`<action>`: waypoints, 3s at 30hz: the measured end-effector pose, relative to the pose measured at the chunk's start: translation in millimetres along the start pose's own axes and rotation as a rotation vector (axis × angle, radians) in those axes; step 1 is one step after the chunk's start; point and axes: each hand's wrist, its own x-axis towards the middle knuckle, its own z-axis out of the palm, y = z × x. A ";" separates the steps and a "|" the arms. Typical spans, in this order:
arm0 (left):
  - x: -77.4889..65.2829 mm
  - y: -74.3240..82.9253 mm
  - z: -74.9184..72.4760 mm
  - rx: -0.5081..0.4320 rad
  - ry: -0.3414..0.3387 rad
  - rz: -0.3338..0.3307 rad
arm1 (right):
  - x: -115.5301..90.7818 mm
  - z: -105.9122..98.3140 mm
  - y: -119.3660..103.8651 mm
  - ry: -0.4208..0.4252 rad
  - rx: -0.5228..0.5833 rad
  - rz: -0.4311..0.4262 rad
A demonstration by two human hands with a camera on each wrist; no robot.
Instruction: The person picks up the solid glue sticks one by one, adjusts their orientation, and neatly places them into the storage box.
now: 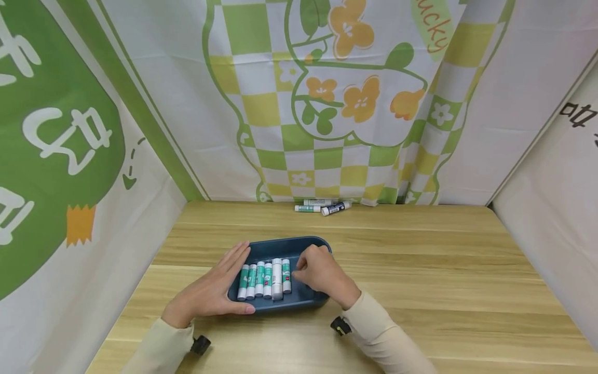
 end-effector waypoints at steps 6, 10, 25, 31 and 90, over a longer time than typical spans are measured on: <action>-0.3 0.2 -0.5 0.002 0.001 -0.008 | 5.4 -28.0 12.7 0.043 -0.029 -0.017; -0.6 0.2 -0.6 -0.004 -0.006 -0.010 | 9.8 -46.9 24.2 0.090 -0.046 -0.067; -2.8 -0.7 -0.3 -0.008 0.000 -0.013 | 42.8 -95.0 85.4 0.188 -0.180 -0.114; -2.3 -1.4 0.8 -0.011 0.004 0.010 | 60.1 -105.0 108.6 0.198 -0.254 -0.100; -1.8 -3.8 -5.6 0.020 0.021 0.028 | 118.1 -88.3 163.4 0.217 -0.396 -0.070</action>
